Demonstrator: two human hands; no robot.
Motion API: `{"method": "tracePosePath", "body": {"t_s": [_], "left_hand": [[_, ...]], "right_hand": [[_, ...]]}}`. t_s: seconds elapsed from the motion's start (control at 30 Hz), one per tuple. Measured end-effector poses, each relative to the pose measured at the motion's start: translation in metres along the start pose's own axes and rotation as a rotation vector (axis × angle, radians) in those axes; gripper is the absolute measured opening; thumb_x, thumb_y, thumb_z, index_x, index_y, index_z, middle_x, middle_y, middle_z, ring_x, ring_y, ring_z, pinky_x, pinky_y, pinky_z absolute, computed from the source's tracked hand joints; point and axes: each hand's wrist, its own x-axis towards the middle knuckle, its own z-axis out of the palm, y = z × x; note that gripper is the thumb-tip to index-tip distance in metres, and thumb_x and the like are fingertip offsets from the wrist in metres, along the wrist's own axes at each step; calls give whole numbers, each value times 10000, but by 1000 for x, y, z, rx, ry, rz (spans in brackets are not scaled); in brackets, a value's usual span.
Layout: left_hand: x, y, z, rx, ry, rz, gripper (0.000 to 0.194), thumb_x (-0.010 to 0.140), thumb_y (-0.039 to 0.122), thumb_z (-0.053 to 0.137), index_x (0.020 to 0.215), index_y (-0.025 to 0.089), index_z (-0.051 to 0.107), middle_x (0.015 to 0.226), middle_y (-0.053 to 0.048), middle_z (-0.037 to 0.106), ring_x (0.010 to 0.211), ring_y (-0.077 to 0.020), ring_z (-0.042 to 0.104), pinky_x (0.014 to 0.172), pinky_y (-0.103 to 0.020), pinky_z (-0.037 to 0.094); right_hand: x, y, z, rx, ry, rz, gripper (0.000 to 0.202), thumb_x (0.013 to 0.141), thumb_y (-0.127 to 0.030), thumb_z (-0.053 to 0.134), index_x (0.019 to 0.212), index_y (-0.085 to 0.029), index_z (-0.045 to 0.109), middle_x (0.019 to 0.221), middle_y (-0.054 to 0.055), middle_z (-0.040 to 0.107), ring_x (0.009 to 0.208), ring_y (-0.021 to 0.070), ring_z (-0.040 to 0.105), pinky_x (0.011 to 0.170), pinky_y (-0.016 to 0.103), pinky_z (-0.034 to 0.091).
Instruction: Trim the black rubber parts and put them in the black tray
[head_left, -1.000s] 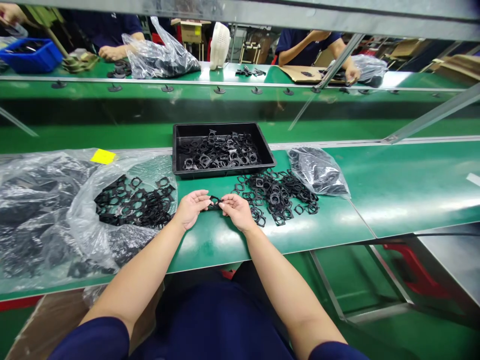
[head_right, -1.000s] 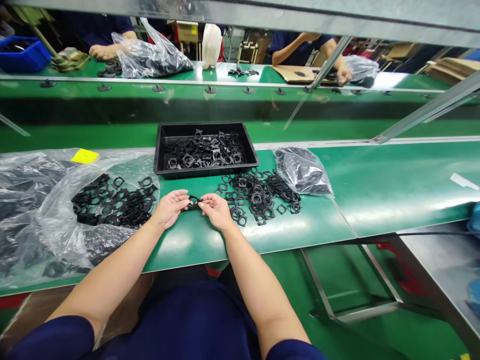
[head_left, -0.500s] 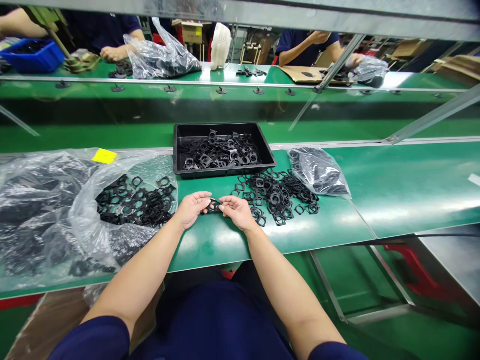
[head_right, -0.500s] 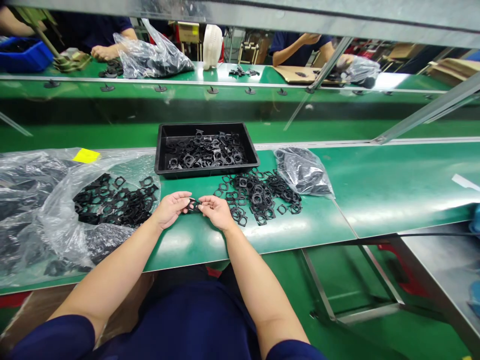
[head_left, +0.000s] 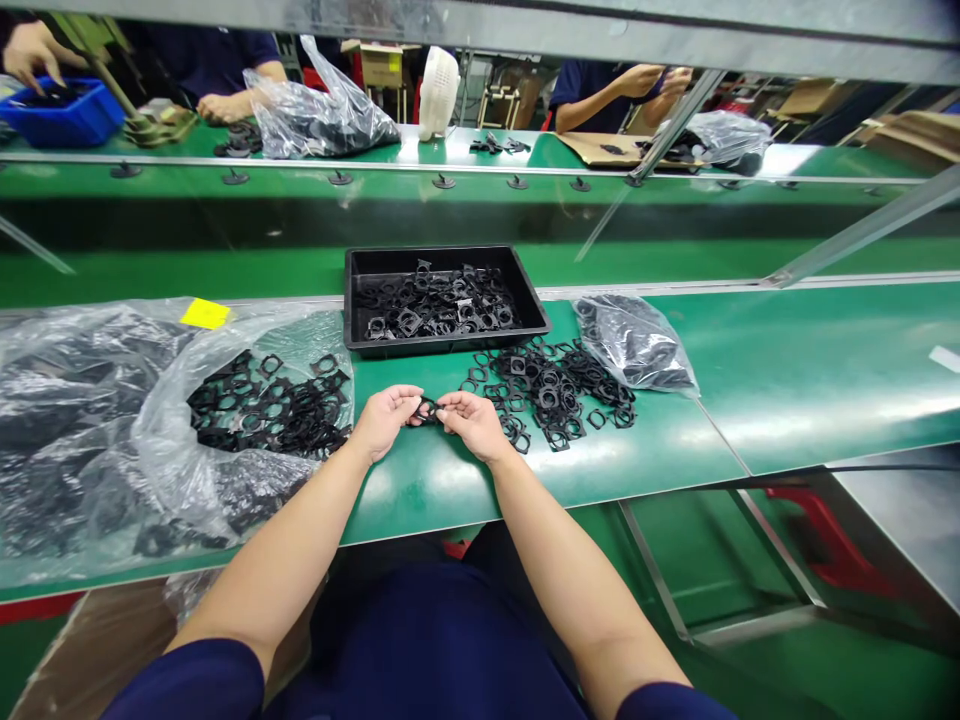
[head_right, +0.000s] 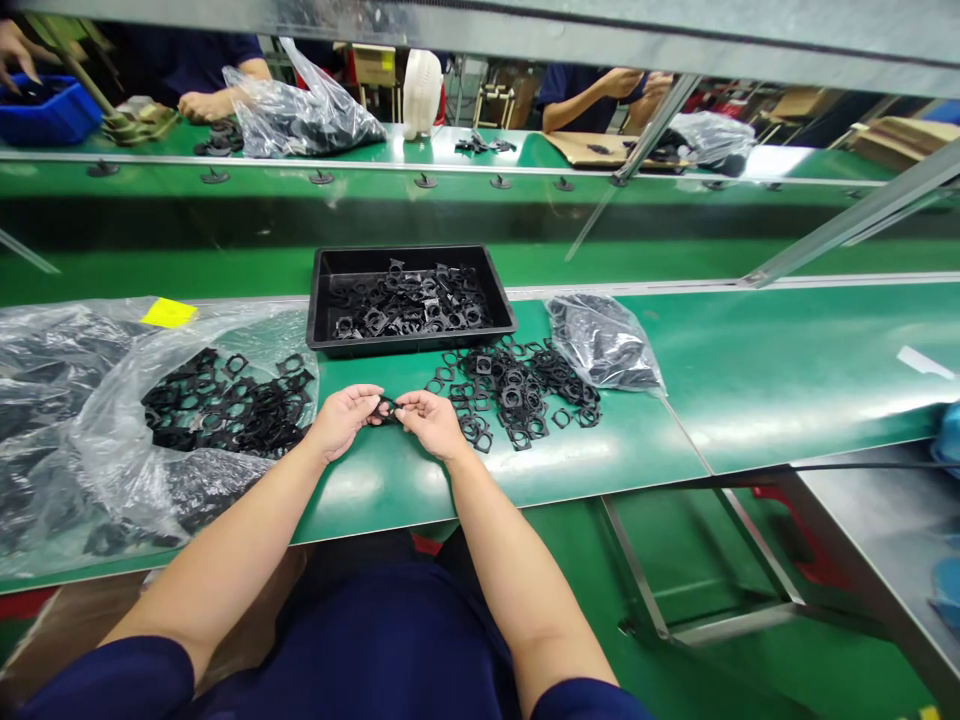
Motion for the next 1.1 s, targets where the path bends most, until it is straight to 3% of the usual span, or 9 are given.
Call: {"method": "tracePosePath", "body": {"t_s": [0.37,0.53,0.7,0.87,0.97,1.1], "left_hand": [[-3,8,-3,-68,-81,-15,479,649,272,760,1056,123,557,752,-55,683,633,-113,604,504,-193,369],[-4,8,-5,-21,-149,-25,509,691,292,733,1128,118,537,780,-68,695,685,-131,627,569,-214,401],[-3,7,-10,-66,-208,-34,431,635,253,782,993,121,583,725,-40,687,715,-126,643,706,-235,448],[-3,7,-9,-91,-207,-50,397,674,283,753,999,127,586,703,-29,668,669,-111,615,651,-226,448],[-4,6,-4,-56,-150,-25,417,700,301,726,1052,129,584,793,-59,682,697,-119,612,623,-223,445],[-4,3,-1,18,-73,96,376,704,292,713,1042,147,638,1103,-110,641,848,-153,616,657,-238,462]], "right_hand": [[-1,-5,2,16,-32,35,303,624,-344,773,814,-156,630,643,-12,597,496,75,491,477,209,416],[-2,-5,1,30,-37,40,290,615,-322,780,801,-151,638,645,-15,597,496,73,497,479,206,416],[-1,-5,2,52,-51,28,284,615,-317,782,805,-156,647,662,-13,599,512,73,500,491,208,425],[-1,-4,2,53,-38,26,295,607,-333,787,794,-158,641,652,-15,595,510,77,502,482,209,423],[0,-2,1,49,-19,20,301,615,-333,786,804,-155,635,646,-15,602,488,73,507,477,206,421],[0,-1,-1,31,2,24,327,628,-360,780,826,-157,618,620,-13,614,476,81,529,467,200,422]]}}
